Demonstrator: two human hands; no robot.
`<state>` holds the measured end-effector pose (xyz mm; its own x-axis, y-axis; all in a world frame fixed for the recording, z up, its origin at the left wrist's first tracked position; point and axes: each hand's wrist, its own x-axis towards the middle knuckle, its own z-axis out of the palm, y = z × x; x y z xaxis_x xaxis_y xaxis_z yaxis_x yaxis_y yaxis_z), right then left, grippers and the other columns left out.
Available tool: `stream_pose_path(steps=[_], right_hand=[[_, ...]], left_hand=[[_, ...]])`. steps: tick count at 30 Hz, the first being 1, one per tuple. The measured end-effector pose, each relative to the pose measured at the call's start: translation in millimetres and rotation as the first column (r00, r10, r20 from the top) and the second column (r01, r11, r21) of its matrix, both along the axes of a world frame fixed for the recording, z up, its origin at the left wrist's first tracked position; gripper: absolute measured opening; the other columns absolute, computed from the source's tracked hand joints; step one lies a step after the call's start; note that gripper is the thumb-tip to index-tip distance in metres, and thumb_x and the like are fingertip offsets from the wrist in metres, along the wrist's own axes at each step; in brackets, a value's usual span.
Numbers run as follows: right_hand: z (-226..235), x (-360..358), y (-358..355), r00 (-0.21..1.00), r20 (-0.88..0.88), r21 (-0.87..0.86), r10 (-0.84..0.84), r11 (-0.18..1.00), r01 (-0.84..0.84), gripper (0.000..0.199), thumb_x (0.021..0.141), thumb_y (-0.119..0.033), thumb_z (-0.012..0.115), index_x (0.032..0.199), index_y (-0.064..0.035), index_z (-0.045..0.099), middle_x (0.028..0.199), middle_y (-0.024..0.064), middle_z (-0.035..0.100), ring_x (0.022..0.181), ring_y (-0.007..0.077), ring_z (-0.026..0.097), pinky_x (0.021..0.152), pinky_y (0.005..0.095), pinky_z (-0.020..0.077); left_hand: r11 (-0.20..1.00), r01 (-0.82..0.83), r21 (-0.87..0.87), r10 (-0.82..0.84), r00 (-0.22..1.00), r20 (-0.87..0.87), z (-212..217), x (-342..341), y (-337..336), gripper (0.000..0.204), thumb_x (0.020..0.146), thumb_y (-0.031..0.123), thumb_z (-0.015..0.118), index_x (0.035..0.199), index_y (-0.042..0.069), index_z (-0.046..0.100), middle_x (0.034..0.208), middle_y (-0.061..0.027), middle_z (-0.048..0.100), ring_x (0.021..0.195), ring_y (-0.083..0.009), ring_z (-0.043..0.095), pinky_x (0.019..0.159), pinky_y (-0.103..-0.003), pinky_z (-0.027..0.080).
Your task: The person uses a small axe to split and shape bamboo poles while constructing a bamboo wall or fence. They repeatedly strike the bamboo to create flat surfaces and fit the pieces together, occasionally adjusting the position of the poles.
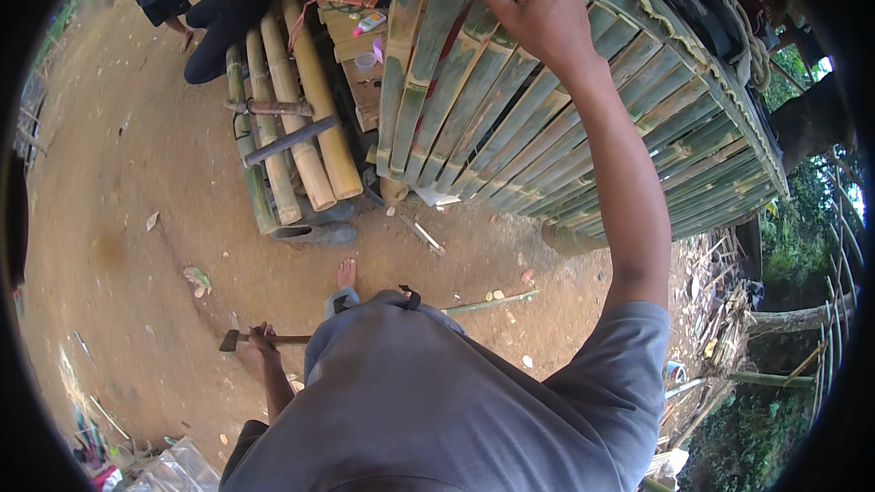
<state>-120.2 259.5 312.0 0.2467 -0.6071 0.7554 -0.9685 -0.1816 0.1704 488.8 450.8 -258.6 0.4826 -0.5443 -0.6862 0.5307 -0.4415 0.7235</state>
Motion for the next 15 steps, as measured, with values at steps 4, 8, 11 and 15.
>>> stream_pose_path(steps=[4, 8, 11, 15], right_hand=[[1, -2, 5, 0.999, -0.029, -0.036, -0.026, 0.999, 0.025, 0.023, 0.077, -0.016, 0.077, 0.099, -0.009, 0.07, 0.102, 0.0139, 0.058, 0.101, 0.0364, 0.052, 0.089, 0.0479, 0.0443], [-5, -21, -5, 0.989, -0.144, -0.092, 0.022, 0.995, -0.036, 0.026, 0.082, -0.025, 0.081, 0.106, -0.0194, 0.073, 0.107, 0.0046, 0.056, 0.109, 0.0283, 0.047, 0.094, 0.0438, 0.038], [-7, -26, -6, 0.993, -0.12, -0.111, 0.02, 0.993, -0.033, 0.026, 0.081, -0.026, 0.079, 0.105, -0.0225, 0.072, 0.107, 0.0027, 0.057, 0.107, 0.0289, 0.047, 0.091, 0.0442, 0.0354], [-8, -20, -7, 0.997, -0.073, -0.095, 0.011, 0.995, -0.018, 0.025, 0.08, -0.025, 0.079, 0.105, -0.0217, 0.072, 0.107, 0.0029, 0.057, 0.108, 0.0282, 0.048, 0.092, 0.044, 0.0355]], left_hand=[[1.0, 0.003, 0.026, -0.003, 1.0, 0.012, 20, -11, -18, 0.034, 0.107, 0.037, 0.044, 0.109, 0.003, 0.049, 0.102, -0.0143, 0.064, 0.077, -0.0232, 0.06, 0.065, -0.032, 0.051], [0.999, 0.026, 0.045, -0.027, 1.0, 0.013, 4, 5, -29, 0.039, 0.105, 0.041, 0.045, 0.115, 0.004, 0.049, 0.108, -0.0132, 0.064, 0.083, -0.0235, 0.06, 0.067, -0.032, 0.05], [0.999, 0.027, 0.032, -0.028, 0.999, 0.018, -10, 8, -39, 0.039, 0.102, 0.045, 0.052, 0.11, 0.007, 0.052, 0.099, -0.0108, 0.067, 0.076, -0.0199, 0.061, 0.065, -0.03, 0.05], [0.998, 0.061, 0.031, -0.063, 0.995, 0.08, 23, -3, -56, 0.041, 0.102, 0.045, 0.053, 0.112, 0.006, 0.054, 0.1, -0.011, 0.067, 0.076, -0.0188, 0.06, 0.064, -0.029, 0.049]])
